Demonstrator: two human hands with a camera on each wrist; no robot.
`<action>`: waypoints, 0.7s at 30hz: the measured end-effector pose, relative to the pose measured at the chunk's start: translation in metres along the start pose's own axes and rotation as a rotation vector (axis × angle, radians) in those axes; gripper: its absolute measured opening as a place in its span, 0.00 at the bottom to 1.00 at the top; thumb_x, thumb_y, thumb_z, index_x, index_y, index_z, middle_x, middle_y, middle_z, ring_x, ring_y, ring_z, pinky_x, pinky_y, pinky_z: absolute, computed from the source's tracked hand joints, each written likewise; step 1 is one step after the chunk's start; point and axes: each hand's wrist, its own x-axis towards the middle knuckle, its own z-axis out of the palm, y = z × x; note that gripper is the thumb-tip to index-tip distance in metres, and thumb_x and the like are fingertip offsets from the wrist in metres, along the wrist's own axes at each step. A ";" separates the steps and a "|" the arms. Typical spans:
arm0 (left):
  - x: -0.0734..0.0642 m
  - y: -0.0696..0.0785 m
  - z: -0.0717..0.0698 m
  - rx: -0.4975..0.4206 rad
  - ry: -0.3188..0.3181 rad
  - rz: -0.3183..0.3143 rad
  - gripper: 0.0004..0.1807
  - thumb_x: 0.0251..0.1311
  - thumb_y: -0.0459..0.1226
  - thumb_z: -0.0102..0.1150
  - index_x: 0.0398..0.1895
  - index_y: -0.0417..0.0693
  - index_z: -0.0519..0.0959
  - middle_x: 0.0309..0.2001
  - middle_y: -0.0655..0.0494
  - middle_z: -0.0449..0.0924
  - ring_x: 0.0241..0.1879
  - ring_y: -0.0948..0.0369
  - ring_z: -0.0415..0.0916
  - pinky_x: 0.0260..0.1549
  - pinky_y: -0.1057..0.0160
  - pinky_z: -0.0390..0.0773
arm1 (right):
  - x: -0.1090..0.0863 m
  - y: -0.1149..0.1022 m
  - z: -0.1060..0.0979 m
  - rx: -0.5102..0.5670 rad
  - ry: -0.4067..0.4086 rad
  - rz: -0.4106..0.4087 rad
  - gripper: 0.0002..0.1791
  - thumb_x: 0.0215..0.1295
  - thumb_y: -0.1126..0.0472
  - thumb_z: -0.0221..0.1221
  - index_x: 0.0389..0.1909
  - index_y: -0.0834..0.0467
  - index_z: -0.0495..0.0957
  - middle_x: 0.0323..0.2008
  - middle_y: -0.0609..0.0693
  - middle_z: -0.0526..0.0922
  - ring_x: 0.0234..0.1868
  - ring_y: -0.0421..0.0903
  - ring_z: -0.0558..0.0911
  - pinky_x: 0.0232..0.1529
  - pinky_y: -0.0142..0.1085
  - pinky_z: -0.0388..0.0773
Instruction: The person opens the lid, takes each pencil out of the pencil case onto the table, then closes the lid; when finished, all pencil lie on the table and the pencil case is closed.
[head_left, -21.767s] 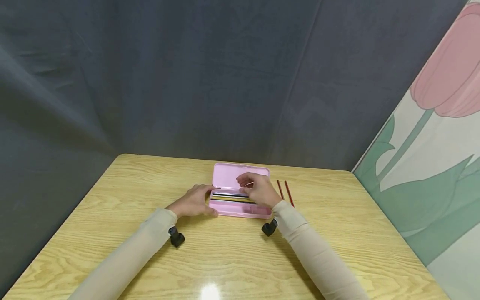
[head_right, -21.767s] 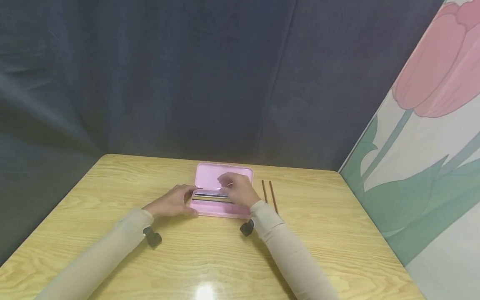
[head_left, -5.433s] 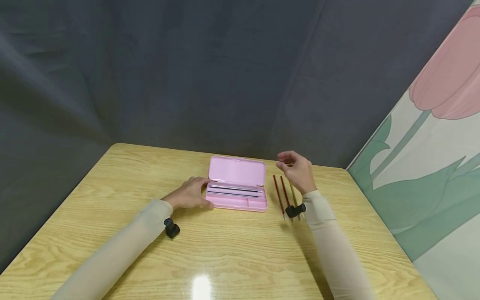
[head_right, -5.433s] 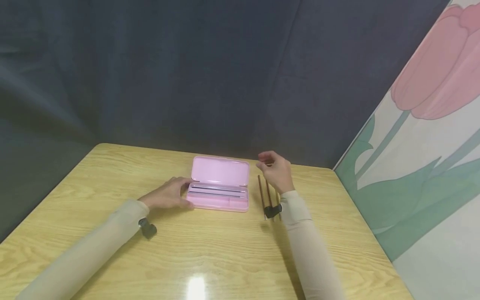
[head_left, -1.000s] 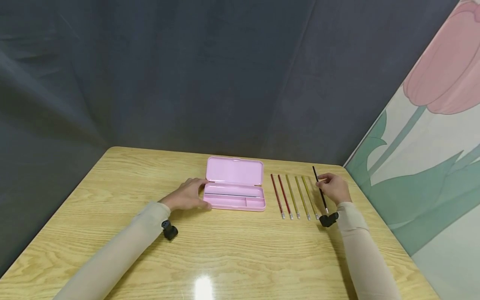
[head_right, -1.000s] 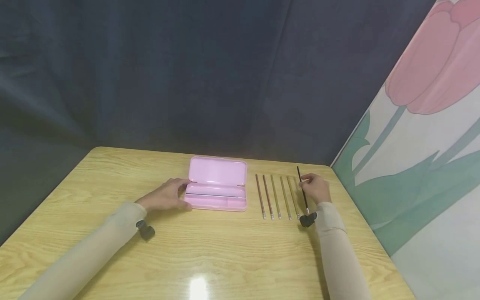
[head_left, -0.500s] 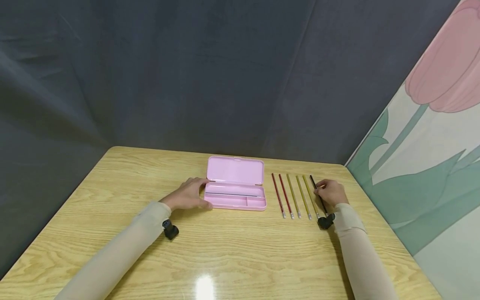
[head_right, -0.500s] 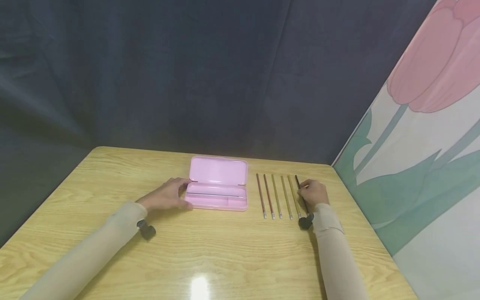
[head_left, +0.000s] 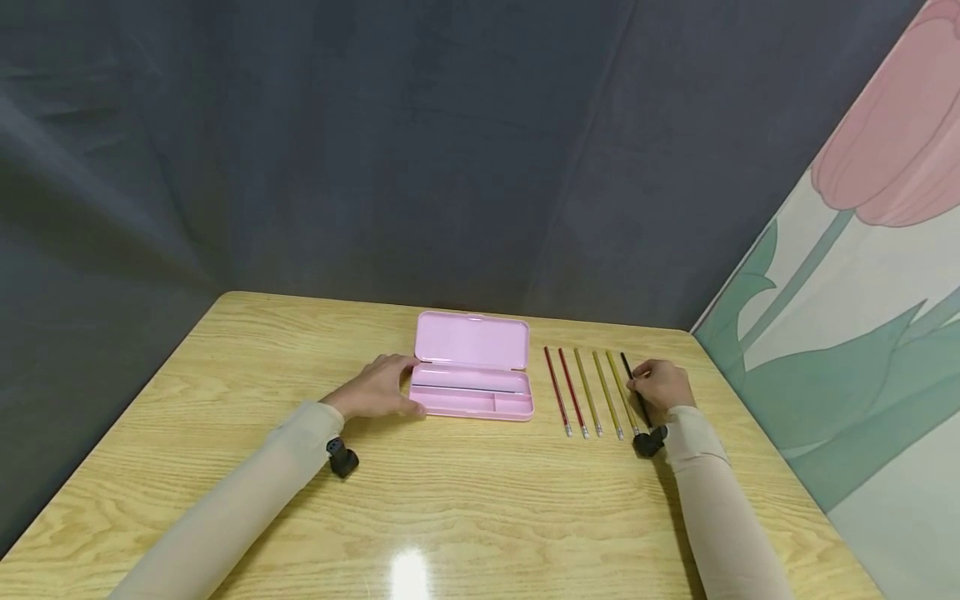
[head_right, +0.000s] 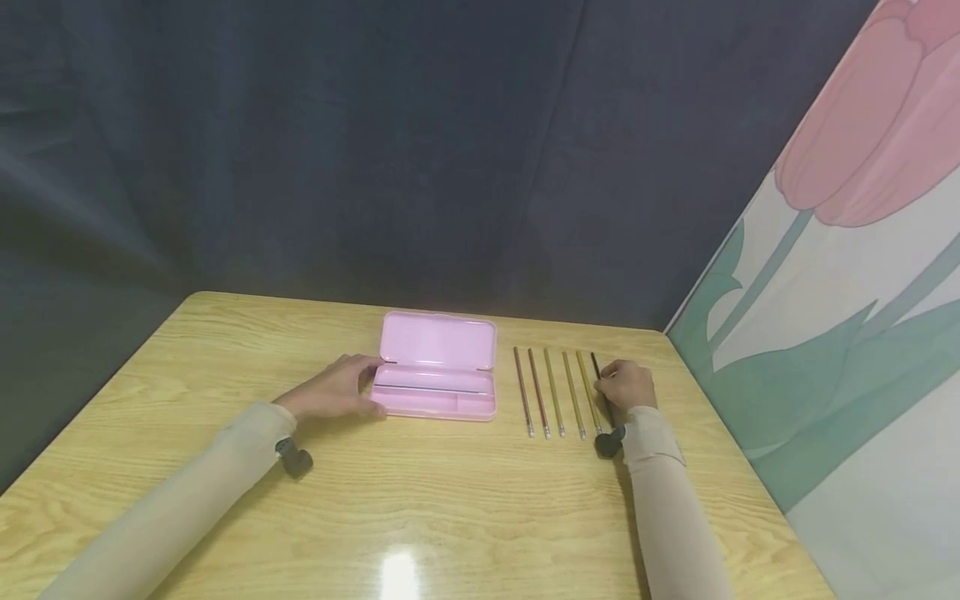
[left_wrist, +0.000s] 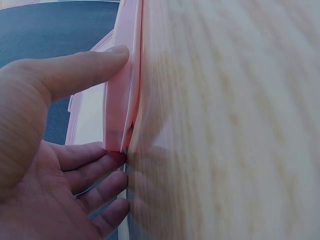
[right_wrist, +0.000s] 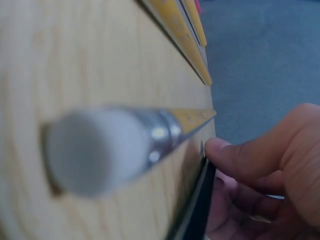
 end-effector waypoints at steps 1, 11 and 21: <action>0.000 0.000 0.000 -0.003 0.000 -0.001 0.49 0.49 0.51 0.77 0.74 0.45 0.66 0.72 0.44 0.68 0.70 0.45 0.63 0.71 0.39 0.62 | 0.000 0.000 0.000 0.002 0.003 0.004 0.20 0.66 0.55 0.64 0.51 0.67 0.82 0.48 0.67 0.85 0.46 0.65 0.83 0.43 0.54 0.81; 0.001 0.001 -0.001 0.011 0.002 0.010 0.50 0.50 0.51 0.77 0.74 0.44 0.66 0.72 0.43 0.69 0.69 0.45 0.64 0.71 0.40 0.63 | -0.005 -0.025 -0.013 0.124 0.294 -0.055 0.16 0.69 0.57 0.57 0.47 0.64 0.84 0.40 0.63 0.87 0.31 0.51 0.83 0.29 0.37 0.76; 0.000 0.003 -0.002 0.014 -0.004 0.012 0.50 0.49 0.52 0.77 0.74 0.43 0.65 0.73 0.42 0.68 0.71 0.44 0.63 0.72 0.39 0.61 | -0.008 -0.093 -0.024 0.304 0.374 -0.209 0.15 0.70 0.54 0.62 0.51 0.58 0.82 0.44 0.57 0.87 0.45 0.53 0.85 0.46 0.45 0.81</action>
